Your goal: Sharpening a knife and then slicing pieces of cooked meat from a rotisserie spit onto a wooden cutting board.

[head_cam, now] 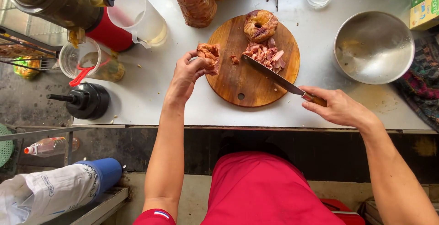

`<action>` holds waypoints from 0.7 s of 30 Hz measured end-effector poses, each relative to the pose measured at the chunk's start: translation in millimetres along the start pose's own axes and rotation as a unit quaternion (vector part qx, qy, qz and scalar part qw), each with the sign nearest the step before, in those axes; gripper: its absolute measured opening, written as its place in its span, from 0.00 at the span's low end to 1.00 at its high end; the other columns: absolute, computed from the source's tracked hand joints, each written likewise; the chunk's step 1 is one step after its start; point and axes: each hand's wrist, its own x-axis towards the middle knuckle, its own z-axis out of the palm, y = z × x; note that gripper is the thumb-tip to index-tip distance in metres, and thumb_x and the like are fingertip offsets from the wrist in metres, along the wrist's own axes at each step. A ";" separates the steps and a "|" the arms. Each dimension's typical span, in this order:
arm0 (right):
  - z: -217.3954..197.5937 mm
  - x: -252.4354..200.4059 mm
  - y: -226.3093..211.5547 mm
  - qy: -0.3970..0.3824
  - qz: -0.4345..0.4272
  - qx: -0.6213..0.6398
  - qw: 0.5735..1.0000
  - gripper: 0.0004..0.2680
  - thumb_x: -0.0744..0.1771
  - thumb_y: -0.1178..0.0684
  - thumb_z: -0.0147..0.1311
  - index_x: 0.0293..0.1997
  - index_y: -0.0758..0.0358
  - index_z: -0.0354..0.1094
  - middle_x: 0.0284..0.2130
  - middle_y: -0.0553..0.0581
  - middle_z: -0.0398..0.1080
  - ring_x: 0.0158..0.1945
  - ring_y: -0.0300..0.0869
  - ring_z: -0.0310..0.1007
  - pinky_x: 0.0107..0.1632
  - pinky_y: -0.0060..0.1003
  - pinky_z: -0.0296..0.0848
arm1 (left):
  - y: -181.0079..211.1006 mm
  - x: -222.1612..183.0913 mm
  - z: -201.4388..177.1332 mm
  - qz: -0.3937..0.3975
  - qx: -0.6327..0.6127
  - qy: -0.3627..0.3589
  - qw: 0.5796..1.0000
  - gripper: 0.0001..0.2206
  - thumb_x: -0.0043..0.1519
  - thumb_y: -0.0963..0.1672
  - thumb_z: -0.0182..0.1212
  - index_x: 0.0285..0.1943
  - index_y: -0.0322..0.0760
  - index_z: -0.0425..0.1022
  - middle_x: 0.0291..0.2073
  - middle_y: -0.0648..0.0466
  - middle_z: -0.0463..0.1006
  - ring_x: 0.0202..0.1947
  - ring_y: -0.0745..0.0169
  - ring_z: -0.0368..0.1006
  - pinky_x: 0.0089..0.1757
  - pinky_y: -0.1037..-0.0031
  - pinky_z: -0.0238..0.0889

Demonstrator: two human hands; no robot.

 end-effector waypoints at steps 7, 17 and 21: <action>51.8 1.8 -30.3 0.026 -0.139 0.133 0.981 0.21 0.66 0.43 0.54 0.67 0.51 0.64 0.38 0.61 0.80 0.42 0.49 0.79 0.47 0.43 0.75 | -15.2 -2.1 4.2 -0.016 0.028 0.035 0.999 0.19 0.58 0.42 0.63 0.55 0.22 0.72 0.42 0.46 0.81 0.38 0.62 0.80 0.45 0.70 0.76; 59.7 -15.4 -73.7 0.114 -0.068 0.193 0.972 0.21 0.69 0.44 0.48 0.71 0.52 0.58 0.23 0.63 0.72 0.32 0.51 0.77 0.42 0.45 0.73 | -38.4 2.9 37.9 0.059 0.522 0.198 0.828 0.26 0.51 0.48 0.74 0.55 0.28 0.75 0.54 0.39 0.72 0.55 0.43 0.66 0.55 0.57 0.62; 63.3 -15.8 -74.7 0.108 -0.022 0.185 0.976 0.21 0.69 0.43 0.48 0.72 0.51 0.57 0.21 0.64 0.71 0.29 0.49 0.76 0.39 0.46 0.73 | -39.1 8.9 49.0 0.099 0.537 0.150 0.824 0.34 0.48 0.47 0.72 0.65 0.30 0.67 0.57 0.39 0.68 0.58 0.45 0.62 0.55 0.53 0.56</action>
